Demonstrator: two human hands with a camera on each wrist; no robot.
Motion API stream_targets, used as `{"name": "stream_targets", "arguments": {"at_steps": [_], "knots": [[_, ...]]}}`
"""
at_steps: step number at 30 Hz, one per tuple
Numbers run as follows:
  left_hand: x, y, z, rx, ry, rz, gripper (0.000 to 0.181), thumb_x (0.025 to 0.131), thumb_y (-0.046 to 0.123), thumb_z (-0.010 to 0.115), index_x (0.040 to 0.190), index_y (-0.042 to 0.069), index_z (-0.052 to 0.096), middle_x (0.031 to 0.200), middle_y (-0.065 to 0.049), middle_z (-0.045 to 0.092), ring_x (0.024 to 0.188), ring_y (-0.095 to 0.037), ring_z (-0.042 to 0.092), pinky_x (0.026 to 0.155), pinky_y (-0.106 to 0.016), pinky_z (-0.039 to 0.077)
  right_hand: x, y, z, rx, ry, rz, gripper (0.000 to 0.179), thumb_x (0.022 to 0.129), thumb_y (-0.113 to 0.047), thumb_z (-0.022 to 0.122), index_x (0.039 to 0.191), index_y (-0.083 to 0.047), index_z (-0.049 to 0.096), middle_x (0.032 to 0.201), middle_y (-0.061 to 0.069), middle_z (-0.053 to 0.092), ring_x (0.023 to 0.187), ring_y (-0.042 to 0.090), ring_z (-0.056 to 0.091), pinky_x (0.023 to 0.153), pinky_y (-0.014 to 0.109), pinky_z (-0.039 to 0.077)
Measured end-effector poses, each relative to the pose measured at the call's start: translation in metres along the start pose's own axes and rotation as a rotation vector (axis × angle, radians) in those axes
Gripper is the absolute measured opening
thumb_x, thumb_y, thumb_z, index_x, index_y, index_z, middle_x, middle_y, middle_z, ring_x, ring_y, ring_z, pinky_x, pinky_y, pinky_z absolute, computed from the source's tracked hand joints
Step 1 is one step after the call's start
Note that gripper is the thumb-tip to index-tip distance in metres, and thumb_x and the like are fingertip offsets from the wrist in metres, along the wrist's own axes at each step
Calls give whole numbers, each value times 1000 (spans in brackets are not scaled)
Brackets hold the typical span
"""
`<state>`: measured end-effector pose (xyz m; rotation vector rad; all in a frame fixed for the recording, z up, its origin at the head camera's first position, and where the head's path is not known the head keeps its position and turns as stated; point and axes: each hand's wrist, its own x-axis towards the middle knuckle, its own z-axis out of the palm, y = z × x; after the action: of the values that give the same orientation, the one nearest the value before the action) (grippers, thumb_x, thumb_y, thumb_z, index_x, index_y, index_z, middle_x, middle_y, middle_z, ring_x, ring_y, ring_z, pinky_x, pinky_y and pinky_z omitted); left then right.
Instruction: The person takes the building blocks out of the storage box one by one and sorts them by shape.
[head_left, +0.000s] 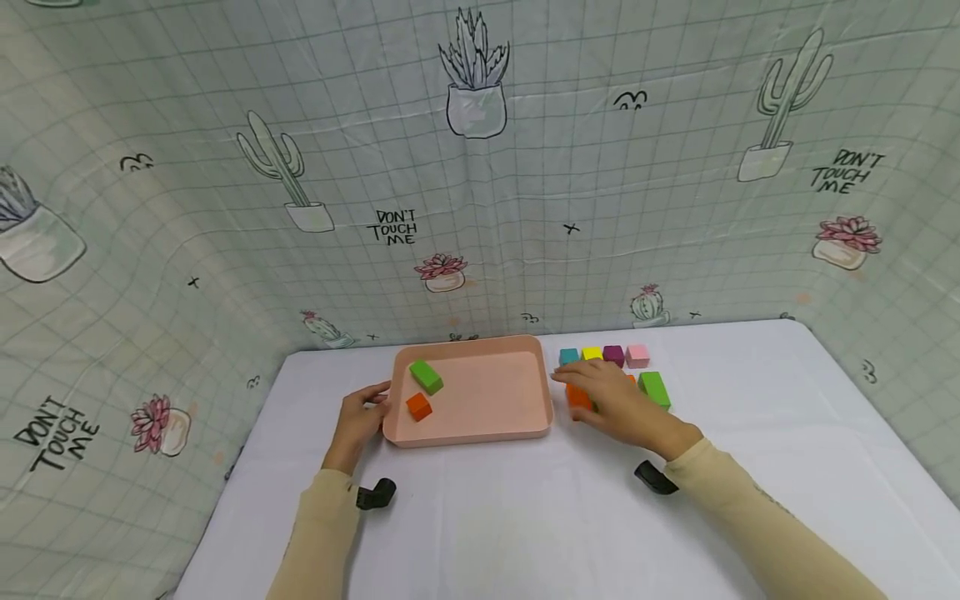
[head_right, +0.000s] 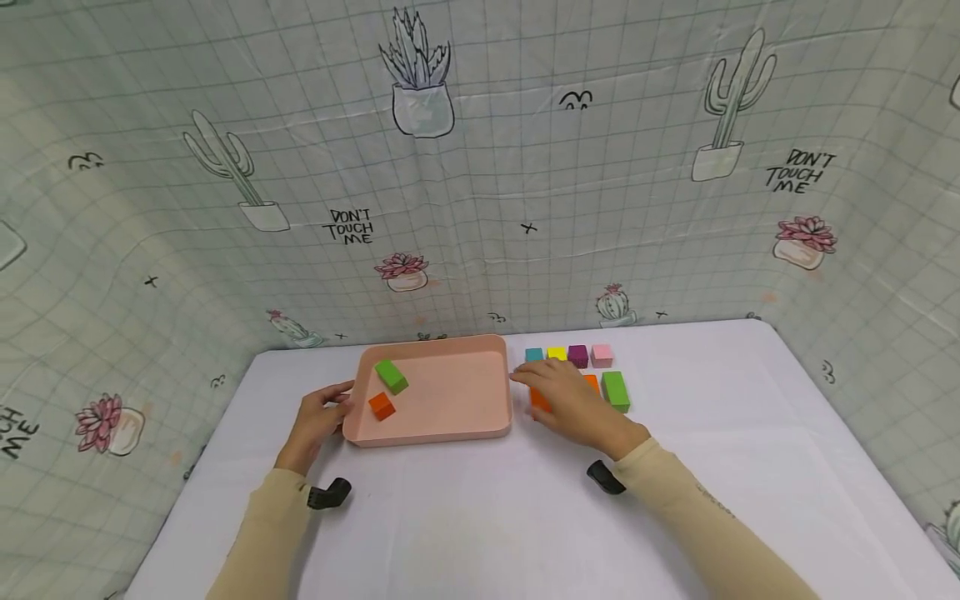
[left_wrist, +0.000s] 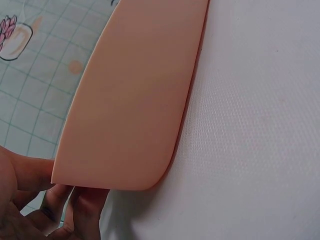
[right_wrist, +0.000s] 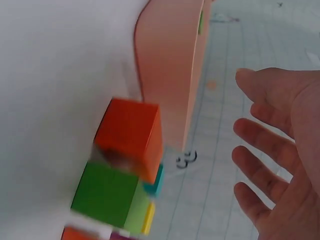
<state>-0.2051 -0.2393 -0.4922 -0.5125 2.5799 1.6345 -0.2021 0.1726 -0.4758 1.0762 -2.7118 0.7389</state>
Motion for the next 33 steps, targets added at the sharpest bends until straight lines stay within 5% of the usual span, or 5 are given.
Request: {"name": "stream_targets", "arguments": {"at_steps": [8,33], "knots": [[0,-1,0,10,-9,-27,46,101,0,56,146,0,61,122,-21,56,95,-25,52,71,-24,46,32,-17,16,-2,11,-104,51,89,-4,83,138,-2,66,138,10,67,125,34,59,107,55,46],[1,-3,-1,-10,5,14,43,101,-3,56,143,-4,63,118,-22,58,90,-23,53,68,-23,47,132,-55,44,-39,-205,-191,55,97,-10,76,148,-2,57,155,16,54,146,36,46,124,51,33]]}}
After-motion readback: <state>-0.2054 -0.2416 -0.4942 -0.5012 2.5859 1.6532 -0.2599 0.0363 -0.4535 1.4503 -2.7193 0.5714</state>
